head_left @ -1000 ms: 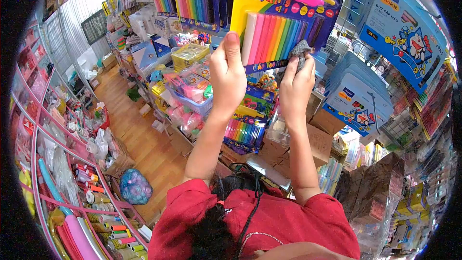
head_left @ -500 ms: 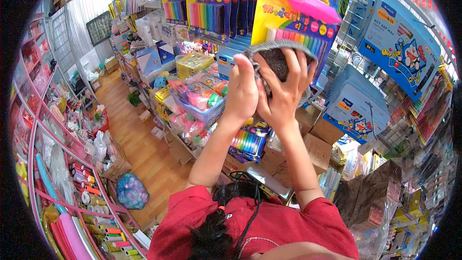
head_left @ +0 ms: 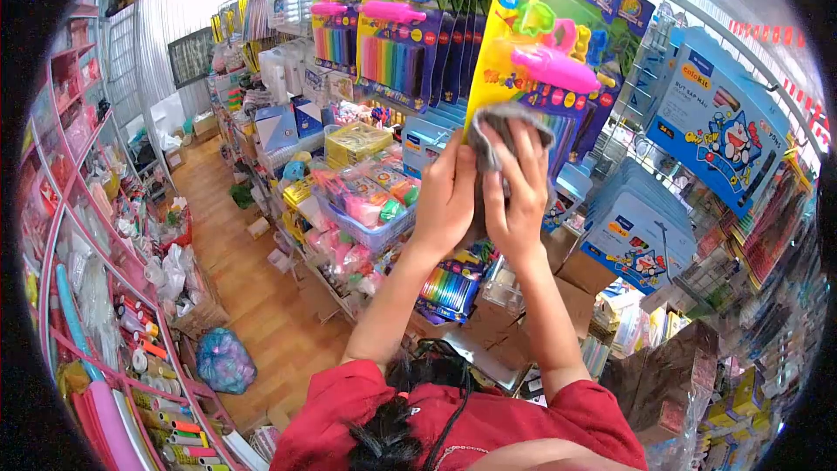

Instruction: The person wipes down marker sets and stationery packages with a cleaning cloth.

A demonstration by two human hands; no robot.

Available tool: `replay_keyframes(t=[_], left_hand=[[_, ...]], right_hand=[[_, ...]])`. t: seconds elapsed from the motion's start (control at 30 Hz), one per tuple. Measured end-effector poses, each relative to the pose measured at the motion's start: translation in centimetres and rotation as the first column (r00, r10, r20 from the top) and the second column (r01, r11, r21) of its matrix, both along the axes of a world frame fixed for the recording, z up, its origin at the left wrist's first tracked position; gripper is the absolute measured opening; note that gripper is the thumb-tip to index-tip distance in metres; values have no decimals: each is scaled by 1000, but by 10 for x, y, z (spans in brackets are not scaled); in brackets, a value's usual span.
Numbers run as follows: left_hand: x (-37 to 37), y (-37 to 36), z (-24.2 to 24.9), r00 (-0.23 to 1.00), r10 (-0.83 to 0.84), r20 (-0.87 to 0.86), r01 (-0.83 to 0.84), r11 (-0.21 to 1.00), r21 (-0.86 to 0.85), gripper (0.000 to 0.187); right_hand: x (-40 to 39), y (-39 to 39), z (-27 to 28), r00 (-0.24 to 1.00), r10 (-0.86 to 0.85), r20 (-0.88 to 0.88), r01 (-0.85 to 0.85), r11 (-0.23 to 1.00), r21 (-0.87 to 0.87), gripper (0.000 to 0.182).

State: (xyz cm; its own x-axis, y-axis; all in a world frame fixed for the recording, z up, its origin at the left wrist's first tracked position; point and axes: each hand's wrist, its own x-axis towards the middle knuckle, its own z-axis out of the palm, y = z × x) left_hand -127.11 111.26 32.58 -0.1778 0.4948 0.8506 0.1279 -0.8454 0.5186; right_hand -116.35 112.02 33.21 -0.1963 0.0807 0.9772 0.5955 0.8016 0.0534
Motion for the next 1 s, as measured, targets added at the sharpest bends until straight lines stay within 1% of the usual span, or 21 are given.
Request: replay_keyframes(t=[0.07, 0.13, 0.17, 0.2, 0.27, 0.3, 0.4, 0.43, 0.47, 0.53, 0.57, 0.63, 0.67, 0.73, 0.77, 0.8, 0.87, 0.9, 0.93, 0.97, 1.0], left_hand=[[0, -2, -3, 1000, -14, 3, 13, 1000, 16, 40], [8, 0, -1, 997, -62, 47, 57, 993, 107, 44], [10, -2, -2, 1000, -11, 24, 9, 996, 93, 50], [12, -4, -2, 999, -27, 17, 26, 996, 81, 51], [15, -6, 2, 999, -42, 17, 40, 994, 100, 50], [18, -7, 4, 999, -40, 22, 37, 991, 131, 49], [15, -13, 5, 999, -42, 21, 43, 998, -38, 43], [14, -12, 2, 1000, -3, 1, 3, 999, -52, 41], [14, -12, 0, 1000, -11, 10, 12, 998, -61, 40], [13, -12, -2, 999, -28, 21, 30, 997, -78, 40], [14, -11, -2, 1000, -15, 23, 16, 998, -62, 40], [14, -11, -1, 1000, 9, 26, -8, 999, -32, 39], [14, -12, 0, 998, 58, 2, -58, 998, -40, 39], [13, -16, 3, 986, 161, -39, -163, 985, -49, 38], [15, -14, 2, 986, 163, -39, -163, 987, 6, 37], [14, -14, 2, 983, 176, -44, -176, 984, 1, 37], [16, -17, 4, 980, 189, -58, -190, 982, -15, 37], [15, -18, 5, 980, 185, -72, -191, 979, -74, 36], [17, -18, 5, 981, 182, -63, -184, 983, -27, 35], [18, -18, 4, 982, 180, -55, -179, 984, 20, 35], [18, -18, 4, 983, 179, -48, -176, 982, 67, 35]], right_hand=[[8, 5, -20, 999, -15, 44, 14, 1000, 8, 39], [19, 8, -4, 992, -52, 113, 45, 997, 65, 42], [17, 8, 8, 996, -38, 79, 31, 996, 88, 43], [15, 7, 18, 999, -25, 47, 22, 997, 69, 43], [15, 2, 39, 984, -177, 34, 175, 982, 66, 45], [17, 0, 43, 987, -154, 53, 154, 988, -1, 44], [21, 16, 28, 992, -92, -89, 97, 994, 52, 45], [29, 26, 23, 992, -90, -94, 96, 993, 69, 43], [34, 37, 12, 978, 2, -210, -7, 1000, -21, 42], [41, 57, -9, 879, 143, -456, -238, 958, -158, 40], [48, 59, -18, 887, -48, -460, -88, 959, -268, 39], [57, 48, -18, 845, -210, -492, -11, 913, -407, 38], [62, 44, -18, 817, -288, -500, 19, 880, -474, 38], [89, 46, -17, 743, -218, -633, 12, 950, -313, 35], [96, 43, -12, 692, -50, -720, -92, 983, -157, 32], [95, 33, 3, 642, 62, -764, -131, 991, -29, 31], [90, 12, 29, 692, 195, -695, -332, 941, -65, 29], [78, 7, 53, 863, 173, -474, -135, 984, 113, 25], [63, 5, 74, 958, 97, -272, -35, 974, 224, 24], [49, 2, 95, 997, 10, -75, 18, 930, 366, 24], [38, 2, 105, 995, -50, 83, 13, 916, 401, 26]])
